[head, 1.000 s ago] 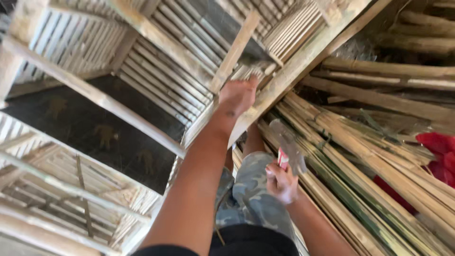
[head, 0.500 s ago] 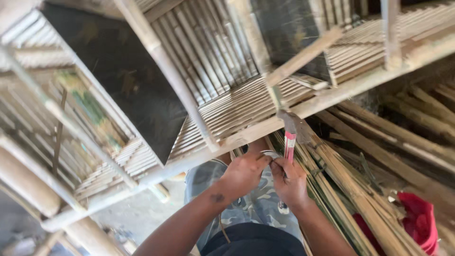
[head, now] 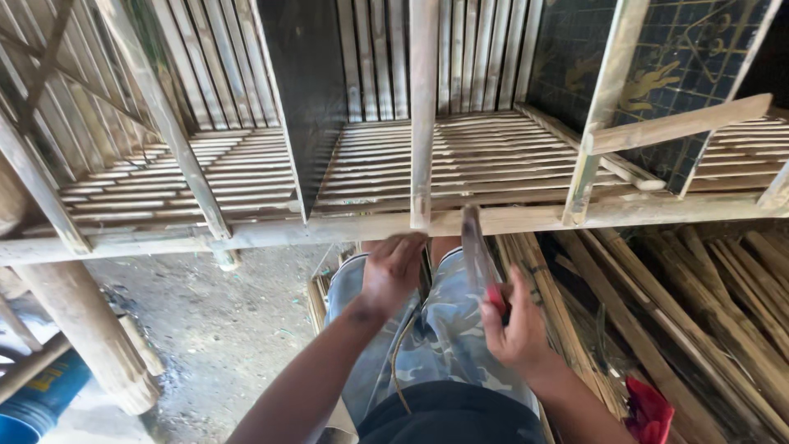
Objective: The person assembles a bamboo frame structure by inserting bamboo slats into a frame and securing them with a hammer. The person repeatedly picks up slats, positions them, and hammers them into place.
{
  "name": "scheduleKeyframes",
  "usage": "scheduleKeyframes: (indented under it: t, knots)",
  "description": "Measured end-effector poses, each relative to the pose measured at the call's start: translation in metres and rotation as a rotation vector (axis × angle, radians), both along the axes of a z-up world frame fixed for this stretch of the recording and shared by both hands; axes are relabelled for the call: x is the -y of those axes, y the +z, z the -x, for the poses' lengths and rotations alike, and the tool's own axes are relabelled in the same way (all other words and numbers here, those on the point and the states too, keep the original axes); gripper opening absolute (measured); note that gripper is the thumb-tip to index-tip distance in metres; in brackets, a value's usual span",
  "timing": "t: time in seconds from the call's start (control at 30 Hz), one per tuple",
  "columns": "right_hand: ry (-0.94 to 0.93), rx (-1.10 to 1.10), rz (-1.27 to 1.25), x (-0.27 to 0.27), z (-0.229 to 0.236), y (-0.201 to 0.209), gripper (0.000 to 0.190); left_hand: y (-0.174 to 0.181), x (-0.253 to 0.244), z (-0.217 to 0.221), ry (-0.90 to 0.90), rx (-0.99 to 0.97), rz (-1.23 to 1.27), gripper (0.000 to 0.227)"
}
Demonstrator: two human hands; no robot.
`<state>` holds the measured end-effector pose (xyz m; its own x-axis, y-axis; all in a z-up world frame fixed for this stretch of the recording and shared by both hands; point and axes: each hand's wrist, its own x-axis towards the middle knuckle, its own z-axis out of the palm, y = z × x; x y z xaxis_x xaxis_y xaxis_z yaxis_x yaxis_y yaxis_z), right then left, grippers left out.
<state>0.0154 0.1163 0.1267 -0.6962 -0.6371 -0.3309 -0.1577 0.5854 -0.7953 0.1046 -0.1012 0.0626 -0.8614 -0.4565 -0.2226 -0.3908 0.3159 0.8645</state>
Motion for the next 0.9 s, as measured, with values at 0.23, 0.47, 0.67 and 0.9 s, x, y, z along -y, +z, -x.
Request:
scheduleKeyframes:
  t: [0.23, 0.47, 0.67, 0.9]
  knots:
    - [0.023, 0.239, -0.137, -0.044, -0.031, -0.028, 0.015, -0.045, 0.007, 0.009, -0.025, -0.31, 0.206, 0.028]
    - [0.194, 0.124, -0.121, -0.05, -0.039, -0.032, 0.014, -0.055, 0.004, 0.004, 0.023, -0.287, 0.157, 0.027]
    - [0.183, 0.118, 0.095, -0.026, -0.046, -0.037, 0.017, -0.052, 0.003, 0.003, 0.039, -0.278, 0.157, 0.027]
    - [0.181, 0.138, 0.141, -0.01, -0.038, -0.038, 0.024, -0.045, 0.005, 0.01, 0.102, -0.271, 0.147, 0.025]
